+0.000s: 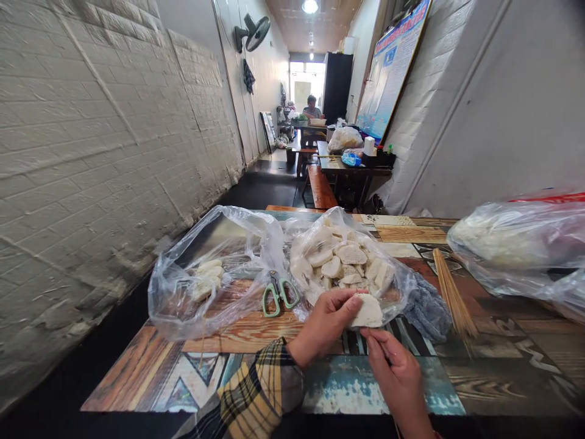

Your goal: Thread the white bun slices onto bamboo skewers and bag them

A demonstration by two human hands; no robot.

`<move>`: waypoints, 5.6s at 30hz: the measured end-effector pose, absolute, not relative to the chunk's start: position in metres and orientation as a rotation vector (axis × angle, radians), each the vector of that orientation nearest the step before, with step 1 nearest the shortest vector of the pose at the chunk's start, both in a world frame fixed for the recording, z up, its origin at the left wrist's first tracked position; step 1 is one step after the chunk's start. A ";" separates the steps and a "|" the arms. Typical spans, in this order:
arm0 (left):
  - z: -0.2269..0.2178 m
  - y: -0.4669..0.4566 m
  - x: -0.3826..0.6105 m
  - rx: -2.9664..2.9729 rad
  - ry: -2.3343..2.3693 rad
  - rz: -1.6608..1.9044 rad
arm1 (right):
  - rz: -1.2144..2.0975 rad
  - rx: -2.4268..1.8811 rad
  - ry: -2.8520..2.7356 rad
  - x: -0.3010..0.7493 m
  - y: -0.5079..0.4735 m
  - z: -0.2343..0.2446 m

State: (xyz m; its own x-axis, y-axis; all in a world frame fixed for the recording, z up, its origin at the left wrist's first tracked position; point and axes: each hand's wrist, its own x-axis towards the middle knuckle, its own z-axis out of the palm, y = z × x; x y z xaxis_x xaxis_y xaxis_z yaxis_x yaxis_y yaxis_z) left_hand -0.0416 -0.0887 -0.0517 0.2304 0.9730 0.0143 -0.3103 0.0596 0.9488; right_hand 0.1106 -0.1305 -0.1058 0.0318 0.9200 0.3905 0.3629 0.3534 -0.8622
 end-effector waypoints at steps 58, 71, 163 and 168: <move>-0.032 -0.103 -0.047 1.212 0.802 1.131 | 0.558 -1.231 -1.373 0.111 -0.152 -0.129; -0.036 -0.086 -0.060 1.258 0.967 1.345 | 1.097 -1.235 -1.169 0.127 -0.144 -0.136; -0.043 -0.067 -0.052 0.641 0.700 1.284 | 0.861 -1.181 -1.571 0.111 -0.137 -0.103; -0.044 -0.069 -0.050 0.697 0.698 1.266 | 0.813 -1.204 -1.589 0.111 -0.137 -0.101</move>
State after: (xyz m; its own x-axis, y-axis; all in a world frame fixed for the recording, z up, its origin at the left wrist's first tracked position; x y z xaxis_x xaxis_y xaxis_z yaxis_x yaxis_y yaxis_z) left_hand -0.0498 -0.0685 -0.0438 0.1611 0.9837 -0.0802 -0.5933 0.1615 0.7886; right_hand 0.1110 -0.1373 -0.1012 -0.0655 0.9550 0.2892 0.3242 0.2944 -0.8990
